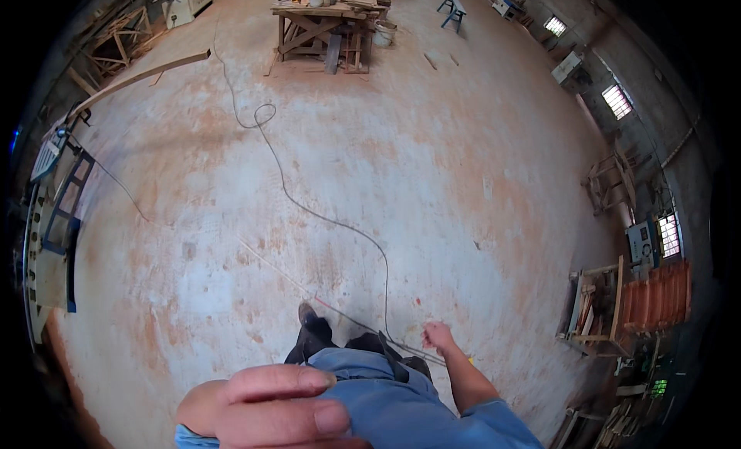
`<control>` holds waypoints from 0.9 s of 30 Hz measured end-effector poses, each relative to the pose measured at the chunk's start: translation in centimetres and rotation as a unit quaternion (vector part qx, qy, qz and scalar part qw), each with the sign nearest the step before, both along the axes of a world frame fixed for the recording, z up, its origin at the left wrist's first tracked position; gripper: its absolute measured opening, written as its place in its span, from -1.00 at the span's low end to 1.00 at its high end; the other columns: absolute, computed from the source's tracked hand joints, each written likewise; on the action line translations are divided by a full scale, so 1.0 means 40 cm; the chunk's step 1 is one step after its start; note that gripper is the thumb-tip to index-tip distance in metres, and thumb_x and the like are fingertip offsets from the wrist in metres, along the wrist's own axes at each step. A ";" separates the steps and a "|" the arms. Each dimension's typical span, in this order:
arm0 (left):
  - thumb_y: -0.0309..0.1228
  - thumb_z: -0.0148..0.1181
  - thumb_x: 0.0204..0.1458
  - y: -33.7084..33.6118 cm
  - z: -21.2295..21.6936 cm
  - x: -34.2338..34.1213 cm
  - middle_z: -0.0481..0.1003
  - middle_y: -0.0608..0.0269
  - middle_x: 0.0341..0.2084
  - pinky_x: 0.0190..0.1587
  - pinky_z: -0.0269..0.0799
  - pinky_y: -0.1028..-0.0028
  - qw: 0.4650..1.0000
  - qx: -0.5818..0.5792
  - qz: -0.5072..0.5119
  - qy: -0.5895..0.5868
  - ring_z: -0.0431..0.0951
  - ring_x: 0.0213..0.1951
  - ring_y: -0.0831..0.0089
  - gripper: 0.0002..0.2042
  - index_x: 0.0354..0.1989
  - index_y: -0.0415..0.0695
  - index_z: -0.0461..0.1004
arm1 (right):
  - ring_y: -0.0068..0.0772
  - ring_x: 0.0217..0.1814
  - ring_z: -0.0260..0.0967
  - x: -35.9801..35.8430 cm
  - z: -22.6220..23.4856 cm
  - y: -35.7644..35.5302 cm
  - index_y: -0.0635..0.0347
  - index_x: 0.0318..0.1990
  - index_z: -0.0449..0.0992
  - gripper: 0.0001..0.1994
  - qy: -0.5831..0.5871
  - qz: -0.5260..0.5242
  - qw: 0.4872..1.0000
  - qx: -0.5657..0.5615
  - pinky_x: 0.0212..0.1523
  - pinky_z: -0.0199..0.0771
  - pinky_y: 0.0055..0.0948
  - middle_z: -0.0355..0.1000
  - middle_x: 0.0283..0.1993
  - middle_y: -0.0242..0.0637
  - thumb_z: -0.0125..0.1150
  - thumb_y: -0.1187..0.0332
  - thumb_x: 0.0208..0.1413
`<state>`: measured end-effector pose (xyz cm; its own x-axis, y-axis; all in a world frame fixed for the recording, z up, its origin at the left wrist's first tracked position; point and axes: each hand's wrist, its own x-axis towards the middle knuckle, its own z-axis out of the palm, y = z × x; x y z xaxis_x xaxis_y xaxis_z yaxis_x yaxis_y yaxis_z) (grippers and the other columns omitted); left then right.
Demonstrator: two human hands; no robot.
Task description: The person assembles a wooden chair frame in a workshop. They fit wooden slats into pre-drilled holes on the frame, retrieve a metal rod from a table, and use it to secure the components together. The person handles the frame and tools with both hands throughout the process.
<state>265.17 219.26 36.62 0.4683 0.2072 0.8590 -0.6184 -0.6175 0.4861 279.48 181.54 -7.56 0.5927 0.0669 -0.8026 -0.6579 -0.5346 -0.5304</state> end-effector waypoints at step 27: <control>-0.63 0.14 -0.03 1.082 -0.541 1.162 0.43 0.26 -0.23 -0.14 0.30 0.55 0.809 -0.424 0.318 0.256 0.38 -0.25 0.59 -0.92 -0.42 -0.16 0.42 | -0.44 -0.64 0.32 1.677 0.023 1.132 0.17 -0.35 0.38 -0.78 -0.066 -0.021 0.991 0.111 -0.58 0.47 -0.36 0.38 -0.52 -0.32 0.02 0.21 0.23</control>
<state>311.67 262.54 14.98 0.2852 0.9584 0.0099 0.1084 -0.0425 0.9932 346.56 226.83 -6.64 0.6981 0.2064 -0.6856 -0.5934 -0.3692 -0.7153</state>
